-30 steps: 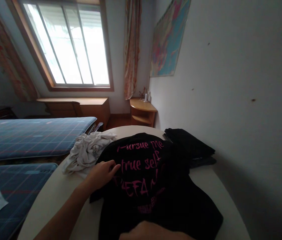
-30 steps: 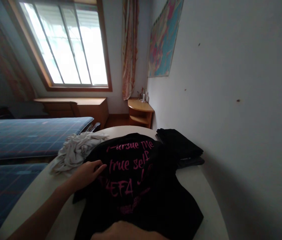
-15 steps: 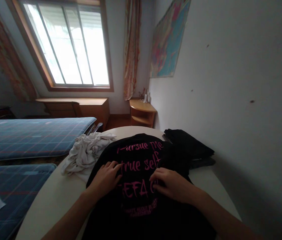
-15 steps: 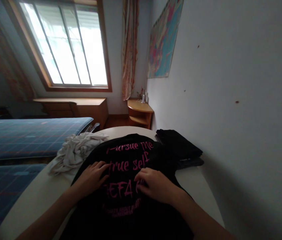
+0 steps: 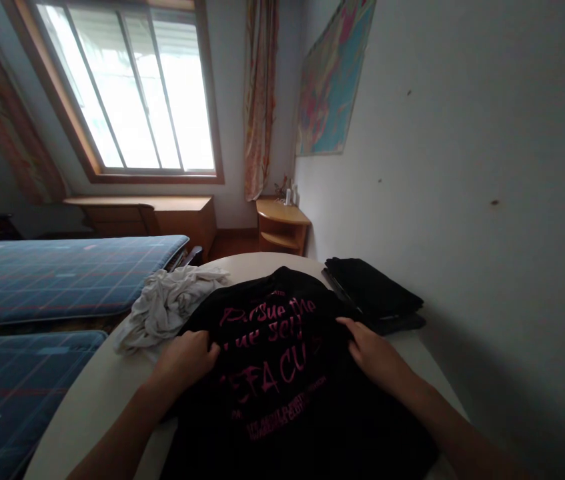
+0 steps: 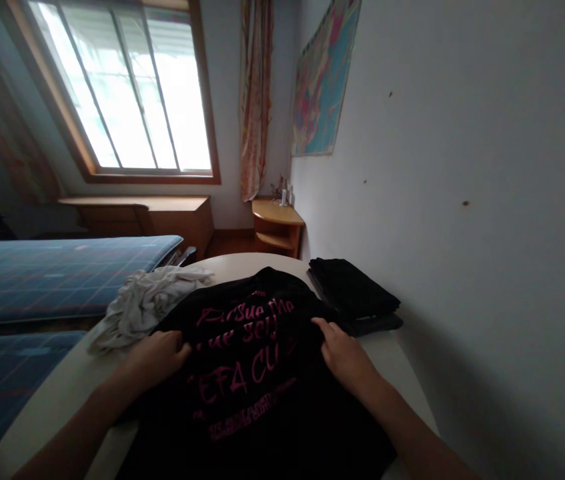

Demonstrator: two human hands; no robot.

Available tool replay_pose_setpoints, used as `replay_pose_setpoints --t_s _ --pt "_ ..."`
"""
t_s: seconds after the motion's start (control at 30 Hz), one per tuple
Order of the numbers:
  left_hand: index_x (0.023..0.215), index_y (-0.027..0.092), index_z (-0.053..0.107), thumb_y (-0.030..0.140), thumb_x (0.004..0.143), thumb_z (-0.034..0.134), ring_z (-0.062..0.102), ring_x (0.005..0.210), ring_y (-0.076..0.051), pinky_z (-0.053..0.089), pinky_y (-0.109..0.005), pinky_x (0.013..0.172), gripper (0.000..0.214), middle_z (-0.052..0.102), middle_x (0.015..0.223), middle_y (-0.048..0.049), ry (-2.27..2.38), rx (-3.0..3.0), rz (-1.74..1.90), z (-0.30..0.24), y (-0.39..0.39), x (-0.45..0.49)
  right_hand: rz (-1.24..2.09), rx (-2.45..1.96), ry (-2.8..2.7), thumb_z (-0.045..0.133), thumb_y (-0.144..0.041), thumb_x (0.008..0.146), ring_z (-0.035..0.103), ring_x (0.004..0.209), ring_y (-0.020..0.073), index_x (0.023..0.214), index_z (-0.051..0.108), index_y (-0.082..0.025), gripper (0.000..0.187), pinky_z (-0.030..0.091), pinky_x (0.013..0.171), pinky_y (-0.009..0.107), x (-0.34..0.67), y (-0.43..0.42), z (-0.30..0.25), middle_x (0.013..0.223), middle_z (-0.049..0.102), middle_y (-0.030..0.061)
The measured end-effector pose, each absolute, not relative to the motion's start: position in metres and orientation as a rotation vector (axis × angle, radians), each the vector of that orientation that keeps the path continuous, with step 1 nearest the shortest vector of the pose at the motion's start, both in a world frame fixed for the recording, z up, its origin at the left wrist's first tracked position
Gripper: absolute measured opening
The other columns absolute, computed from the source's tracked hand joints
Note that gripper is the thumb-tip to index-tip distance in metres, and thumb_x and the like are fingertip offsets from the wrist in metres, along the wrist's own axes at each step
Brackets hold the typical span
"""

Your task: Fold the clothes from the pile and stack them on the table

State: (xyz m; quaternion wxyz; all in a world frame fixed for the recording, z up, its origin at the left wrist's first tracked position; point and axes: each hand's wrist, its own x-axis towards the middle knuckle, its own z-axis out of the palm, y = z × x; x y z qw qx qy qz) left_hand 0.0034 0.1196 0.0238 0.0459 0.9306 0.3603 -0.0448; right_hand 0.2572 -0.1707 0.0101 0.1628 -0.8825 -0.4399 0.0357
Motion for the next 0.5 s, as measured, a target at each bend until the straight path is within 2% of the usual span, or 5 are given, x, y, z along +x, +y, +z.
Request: replay_pose_setpoints --t_s 0.1,0.23,0.3,0.4,0.5 --pt "0.093 0.018 0.067 0.041 0.095 0.042 0.071 0.083 -0.029 0.051 -0.036 0.070 0.034 0.073 0.092 -0.0117 1.165 2.884 0.083 0.029 0.119 0.006 0.430 -2.372 -1.463 0.046 -0.012 0.082 0.064 0.109 0.0222 0.130 0.060 -0.020 0.051 0.046 0.097 0.033 0.248 -0.183 0.037 0.119 0.068 0.0093" --pt "0.119 0.020 0.063 0.031 0.093 0.050 0.059 0.119 -0.029 0.048 -0.037 0.095 0.031 0.059 0.135 -0.0121 1.135 3.036 0.593 0.025 0.128 0.009 0.937 -2.207 -1.576 0.055 -0.027 0.086 0.065 0.078 0.0165 0.106 0.072 -0.021 0.027 0.047 0.070 0.023 0.235 -0.191 0.068 0.088 0.071 0.0023" --pt "0.128 0.022 0.060 0.028 0.092 0.053 0.053 0.126 -0.031 0.045 -0.040 0.100 0.037 0.053 0.143 -0.0118 1.162 3.060 0.672 0.020 0.137 0.009 1.095 -2.202 -1.517 0.052 -0.042 0.092 0.060 0.063 0.0138 0.095 0.072 -0.018 0.032 0.042 0.057 0.022 0.234 -0.188 0.072 0.076 0.068 0.0020" --pt "0.131 0.023 0.056 0.022 0.092 0.049 0.058 0.118 -0.028 0.046 -0.039 0.098 0.040 0.065 0.125 -0.0097 1.137 3.032 0.588 0.013 0.146 0.008 0.967 -2.259 -1.318 0.037 -0.054 0.098 0.055 0.053 0.0125 0.088 0.067 -0.016 0.049 0.038 0.049 0.022 0.249 -0.175 0.062 0.070 0.064 0.0026" --pt "0.126 0.021 0.056 0.019 0.095 0.042 0.064 0.107 -0.025 0.048 -0.036 0.092 0.034 0.069 0.118 -0.0088 1.078 2.935 0.595 0.012 0.148 0.010 0.404 -2.402 -1.173 0.038 -0.045 0.100 0.063 0.069 0.0167 0.091 0.065 -0.017 0.040 0.044 0.061 0.025 0.275 -0.158 0.042 0.081 0.068 0.0067"
